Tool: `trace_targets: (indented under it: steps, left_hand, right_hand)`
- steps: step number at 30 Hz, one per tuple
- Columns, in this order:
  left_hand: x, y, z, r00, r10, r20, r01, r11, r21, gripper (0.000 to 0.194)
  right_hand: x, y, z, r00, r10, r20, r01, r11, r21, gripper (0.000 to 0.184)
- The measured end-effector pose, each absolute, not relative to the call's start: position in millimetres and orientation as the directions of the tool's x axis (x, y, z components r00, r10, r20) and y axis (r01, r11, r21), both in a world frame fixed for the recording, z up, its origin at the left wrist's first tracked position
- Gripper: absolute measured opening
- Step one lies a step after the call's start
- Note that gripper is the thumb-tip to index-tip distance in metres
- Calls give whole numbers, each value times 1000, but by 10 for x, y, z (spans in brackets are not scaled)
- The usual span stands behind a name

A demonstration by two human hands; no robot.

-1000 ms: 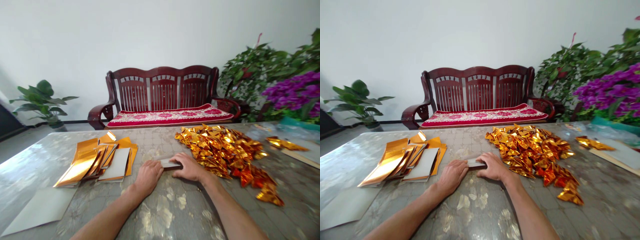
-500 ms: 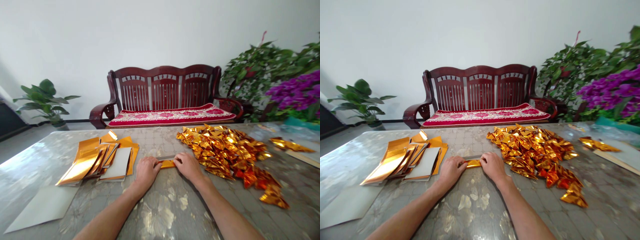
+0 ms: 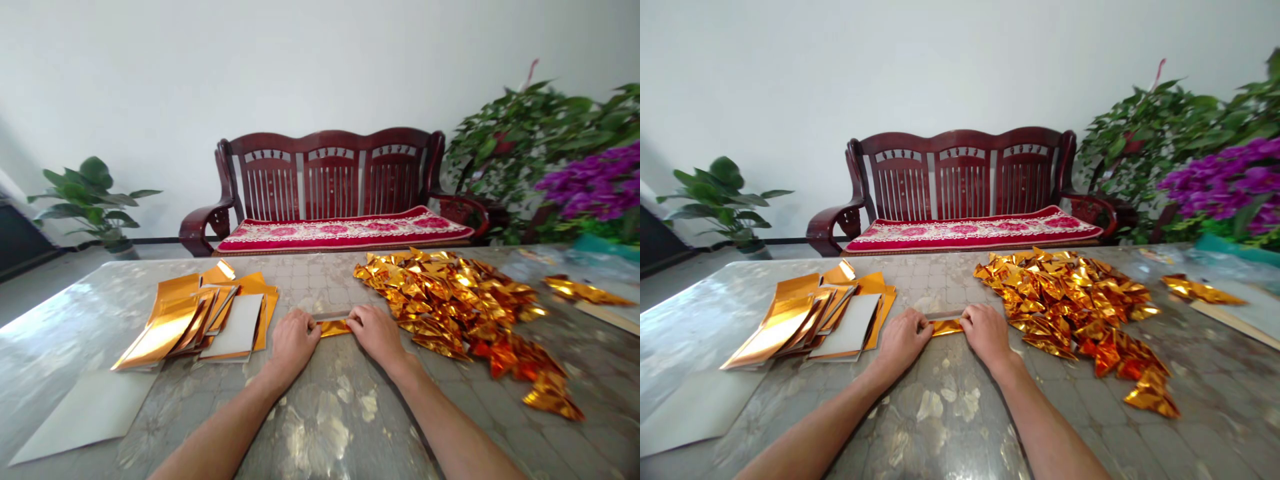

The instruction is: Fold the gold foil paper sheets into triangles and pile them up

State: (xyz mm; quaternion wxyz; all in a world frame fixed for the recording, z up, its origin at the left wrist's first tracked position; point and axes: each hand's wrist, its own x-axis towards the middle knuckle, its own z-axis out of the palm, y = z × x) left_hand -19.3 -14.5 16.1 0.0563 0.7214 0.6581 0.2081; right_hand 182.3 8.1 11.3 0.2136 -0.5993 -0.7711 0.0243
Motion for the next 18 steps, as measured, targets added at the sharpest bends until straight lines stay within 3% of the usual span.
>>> trace_targets:
  steps: [18]
  left_hand:
    - [-181,-156,163,-2,986,165,931,-59,360,17]
  right_hand:
    - [1797,69,147,-169,947,273,916,253,-310,12]
